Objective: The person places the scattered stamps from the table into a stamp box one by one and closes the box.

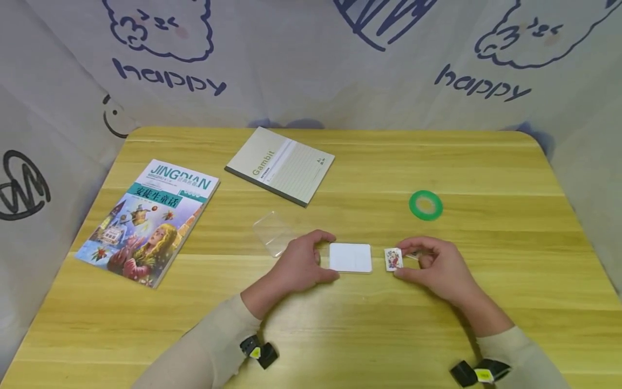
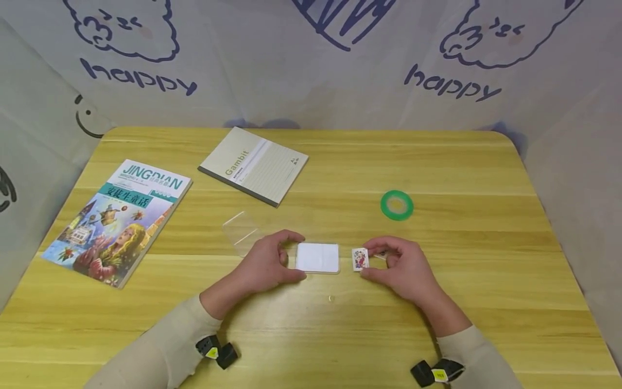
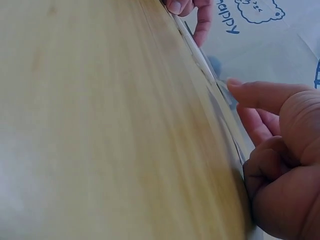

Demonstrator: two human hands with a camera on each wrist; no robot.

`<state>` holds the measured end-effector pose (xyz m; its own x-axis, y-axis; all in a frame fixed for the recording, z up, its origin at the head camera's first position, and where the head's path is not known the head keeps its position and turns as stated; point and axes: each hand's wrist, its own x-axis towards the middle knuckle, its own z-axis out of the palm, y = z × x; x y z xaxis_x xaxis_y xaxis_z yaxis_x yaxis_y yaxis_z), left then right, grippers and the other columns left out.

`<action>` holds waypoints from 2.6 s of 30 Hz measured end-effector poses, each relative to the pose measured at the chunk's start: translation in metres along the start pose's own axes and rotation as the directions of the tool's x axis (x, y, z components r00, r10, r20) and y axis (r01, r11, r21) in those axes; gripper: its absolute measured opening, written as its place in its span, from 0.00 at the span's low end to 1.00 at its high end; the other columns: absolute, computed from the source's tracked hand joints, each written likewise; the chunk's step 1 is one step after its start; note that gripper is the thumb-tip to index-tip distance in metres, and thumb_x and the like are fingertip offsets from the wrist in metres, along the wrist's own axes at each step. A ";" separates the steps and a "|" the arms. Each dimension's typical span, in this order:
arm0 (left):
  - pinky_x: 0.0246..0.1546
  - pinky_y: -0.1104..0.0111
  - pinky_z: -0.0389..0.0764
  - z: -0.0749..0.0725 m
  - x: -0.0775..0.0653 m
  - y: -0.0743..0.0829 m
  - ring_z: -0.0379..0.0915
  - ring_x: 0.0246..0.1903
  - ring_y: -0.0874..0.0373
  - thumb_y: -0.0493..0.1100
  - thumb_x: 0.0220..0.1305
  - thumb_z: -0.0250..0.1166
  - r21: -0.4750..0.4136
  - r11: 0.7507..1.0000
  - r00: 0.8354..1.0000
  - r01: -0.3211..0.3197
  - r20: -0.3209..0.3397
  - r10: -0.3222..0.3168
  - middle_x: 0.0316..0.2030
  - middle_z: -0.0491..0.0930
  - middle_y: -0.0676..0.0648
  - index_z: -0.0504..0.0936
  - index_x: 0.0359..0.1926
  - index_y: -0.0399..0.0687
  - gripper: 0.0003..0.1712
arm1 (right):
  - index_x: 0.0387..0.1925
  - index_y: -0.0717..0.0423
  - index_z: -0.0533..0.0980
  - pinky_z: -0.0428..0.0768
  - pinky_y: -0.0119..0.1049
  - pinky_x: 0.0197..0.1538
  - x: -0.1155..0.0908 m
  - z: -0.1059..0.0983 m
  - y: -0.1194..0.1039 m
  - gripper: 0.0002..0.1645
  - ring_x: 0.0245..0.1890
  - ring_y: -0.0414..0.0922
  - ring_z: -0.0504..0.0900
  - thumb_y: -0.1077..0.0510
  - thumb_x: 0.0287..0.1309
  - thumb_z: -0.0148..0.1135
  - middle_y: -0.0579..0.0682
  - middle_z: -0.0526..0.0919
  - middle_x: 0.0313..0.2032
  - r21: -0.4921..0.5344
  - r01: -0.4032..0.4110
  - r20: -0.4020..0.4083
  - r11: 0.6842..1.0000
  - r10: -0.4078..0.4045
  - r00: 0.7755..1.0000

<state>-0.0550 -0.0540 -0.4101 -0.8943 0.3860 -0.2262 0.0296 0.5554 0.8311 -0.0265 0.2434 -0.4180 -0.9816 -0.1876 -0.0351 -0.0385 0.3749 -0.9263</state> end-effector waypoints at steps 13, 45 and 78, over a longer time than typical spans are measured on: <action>0.20 0.68 0.67 0.001 0.000 -0.001 0.62 0.18 0.61 0.38 0.44 0.82 -0.009 1.000 1.000 0.005 0.006 -0.005 0.20 0.70 0.50 0.77 0.59 0.42 0.39 | 0.48 0.63 0.80 0.54 0.33 0.14 0.011 0.019 -0.015 0.28 0.12 0.40 0.55 0.70 0.42 0.80 0.59 0.85 0.40 0.144 0.010 0.093 0.990 -0.024 0.995; 0.18 0.69 0.67 0.001 0.001 -0.003 0.64 0.17 0.62 0.40 0.45 0.82 0.029 0.999 1.000 -0.030 0.000 0.030 0.19 0.71 0.51 0.77 0.59 0.43 0.38 | 0.41 0.50 0.83 0.56 0.30 0.17 0.036 0.063 -0.031 0.25 0.14 0.38 0.60 0.56 0.39 0.85 0.42 0.82 0.30 -0.143 0.051 0.134 0.988 -0.032 0.990; 0.17 0.69 0.65 0.002 0.000 0.000 0.63 0.16 0.63 0.40 0.45 0.81 0.014 1.000 1.000 -0.008 0.008 0.008 0.19 0.70 0.51 0.77 0.58 0.43 0.37 | 0.44 0.51 0.85 0.66 0.35 0.27 0.028 0.053 -0.034 0.23 0.18 0.40 0.62 0.54 0.43 0.83 0.43 0.64 0.16 -0.218 0.025 0.055 0.976 -0.013 0.998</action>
<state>-0.0546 -0.0528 -0.4114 -0.8906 0.3963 -0.2232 0.0432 0.5623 0.8258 -0.0424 0.1778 -0.4074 -0.9693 -0.2419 -0.0431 -0.1029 0.5590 -0.8228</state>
